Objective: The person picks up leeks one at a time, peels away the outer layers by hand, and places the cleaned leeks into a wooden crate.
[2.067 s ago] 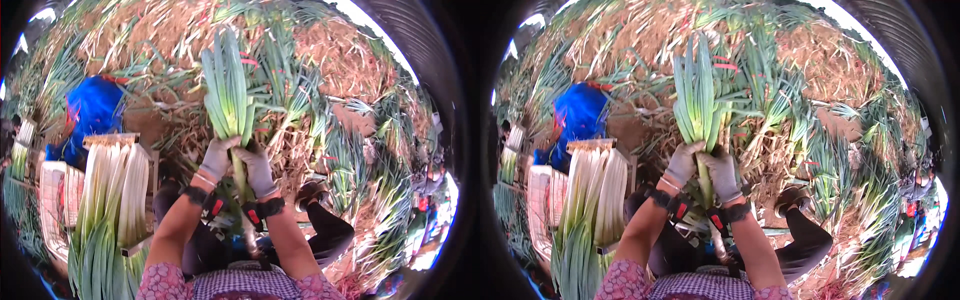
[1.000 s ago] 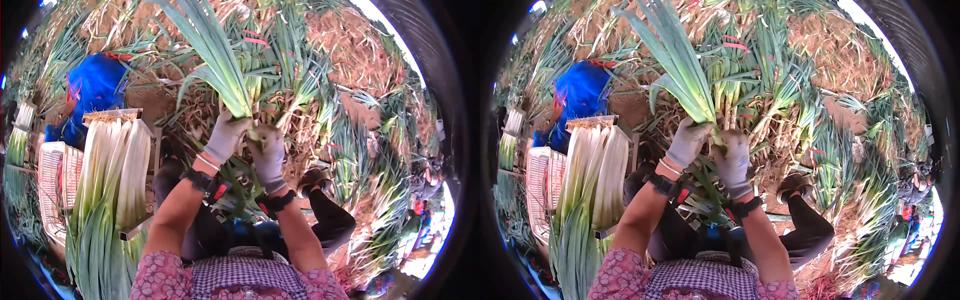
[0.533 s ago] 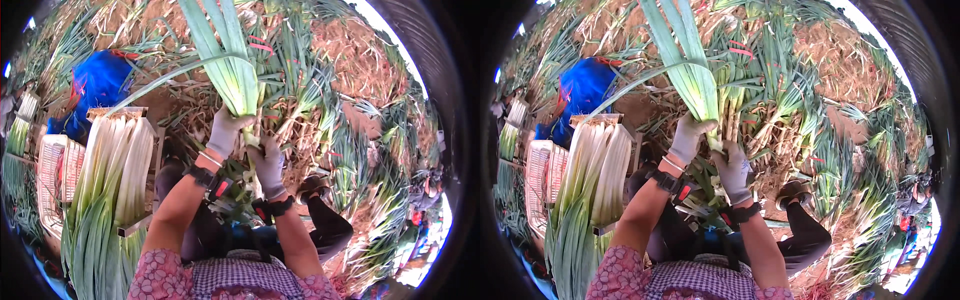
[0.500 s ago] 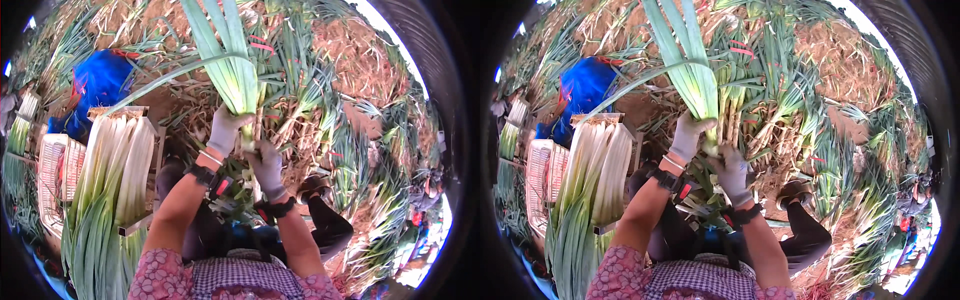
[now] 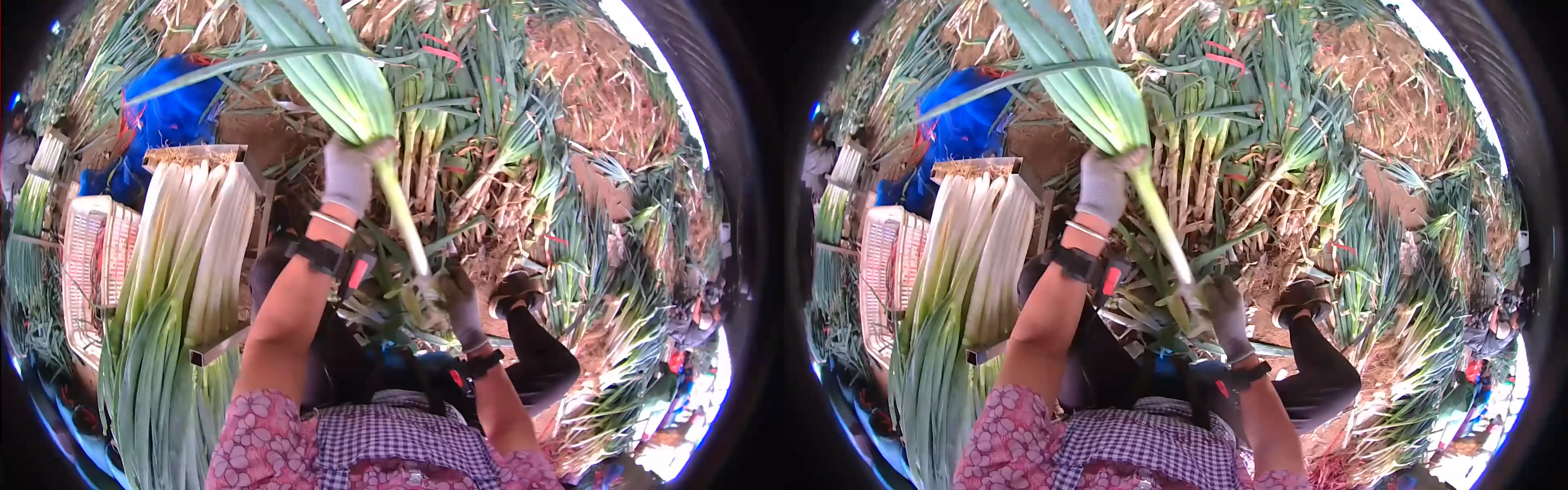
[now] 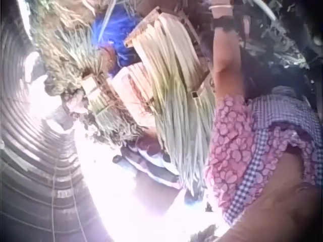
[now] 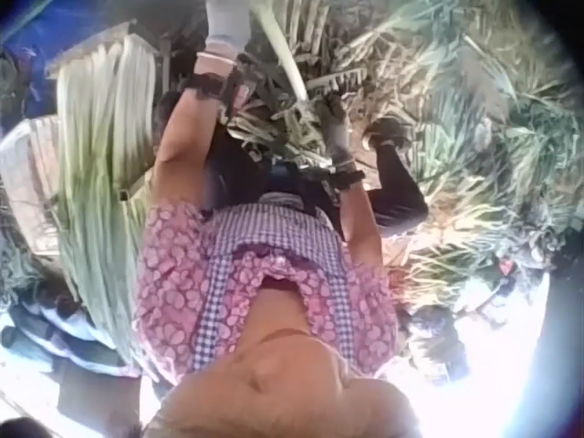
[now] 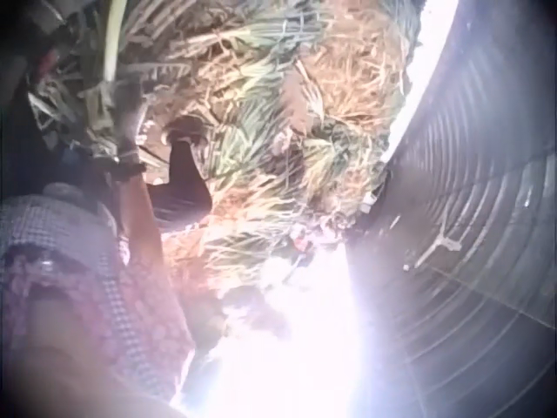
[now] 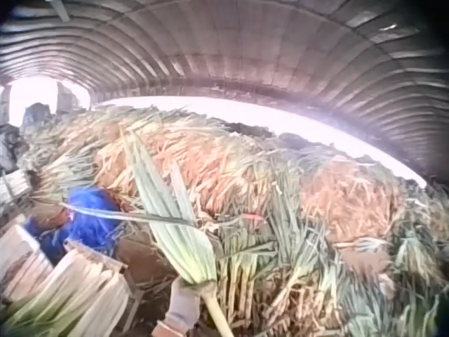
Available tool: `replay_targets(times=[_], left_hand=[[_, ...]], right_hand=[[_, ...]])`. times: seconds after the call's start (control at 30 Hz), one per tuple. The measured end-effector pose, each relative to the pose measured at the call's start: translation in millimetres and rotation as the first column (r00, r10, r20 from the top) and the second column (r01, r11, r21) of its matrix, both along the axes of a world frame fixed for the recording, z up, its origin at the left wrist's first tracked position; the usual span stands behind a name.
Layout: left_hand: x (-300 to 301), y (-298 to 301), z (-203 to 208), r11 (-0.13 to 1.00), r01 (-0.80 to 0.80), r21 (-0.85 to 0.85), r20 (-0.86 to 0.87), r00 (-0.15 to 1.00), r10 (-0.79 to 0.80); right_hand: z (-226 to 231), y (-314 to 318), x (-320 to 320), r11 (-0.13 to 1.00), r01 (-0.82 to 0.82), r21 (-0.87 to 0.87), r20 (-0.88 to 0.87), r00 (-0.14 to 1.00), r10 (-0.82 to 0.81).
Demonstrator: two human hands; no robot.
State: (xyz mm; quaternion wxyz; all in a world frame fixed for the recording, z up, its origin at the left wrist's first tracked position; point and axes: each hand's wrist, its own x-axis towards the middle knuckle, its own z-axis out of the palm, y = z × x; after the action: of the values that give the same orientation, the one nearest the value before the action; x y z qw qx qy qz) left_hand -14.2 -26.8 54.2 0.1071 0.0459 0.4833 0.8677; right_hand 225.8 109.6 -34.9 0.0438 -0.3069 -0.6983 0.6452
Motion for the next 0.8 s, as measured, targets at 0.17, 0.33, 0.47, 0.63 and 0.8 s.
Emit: replay_targets(times=[0.17,0.33,0.47,0.63,0.8], left_hand=[[7,6,-14,0.989,0.076,-0.125,-0.114,0.989,-0.09],[5,17,-38,0.942,0.331,0.058,0.021,0.943,-0.333],[14,27,-28,0.909,0.376,-0.182,0.33,0.894,-0.303],[-20,29,-68,0.968,0.173,-0.184,0.413,0.907,-0.083],[-14,46,-76,0.97,0.12,-0.212,0.432,0.902,-0.017]], right_hand=[[19,-15,-4,0.747,-0.076,0.661,-0.119,0.972,0.204],[31,-26,-28,0.817,-0.357,0.452,0.165,0.934,0.317],[82,-18,-79,0.852,-0.345,0.393,0.042,0.933,0.359],[83,-27,-9,0.685,-0.289,0.669,0.03,0.931,0.363],[89,-7,81,0.926,-0.196,0.323,0.159,0.976,0.151]])
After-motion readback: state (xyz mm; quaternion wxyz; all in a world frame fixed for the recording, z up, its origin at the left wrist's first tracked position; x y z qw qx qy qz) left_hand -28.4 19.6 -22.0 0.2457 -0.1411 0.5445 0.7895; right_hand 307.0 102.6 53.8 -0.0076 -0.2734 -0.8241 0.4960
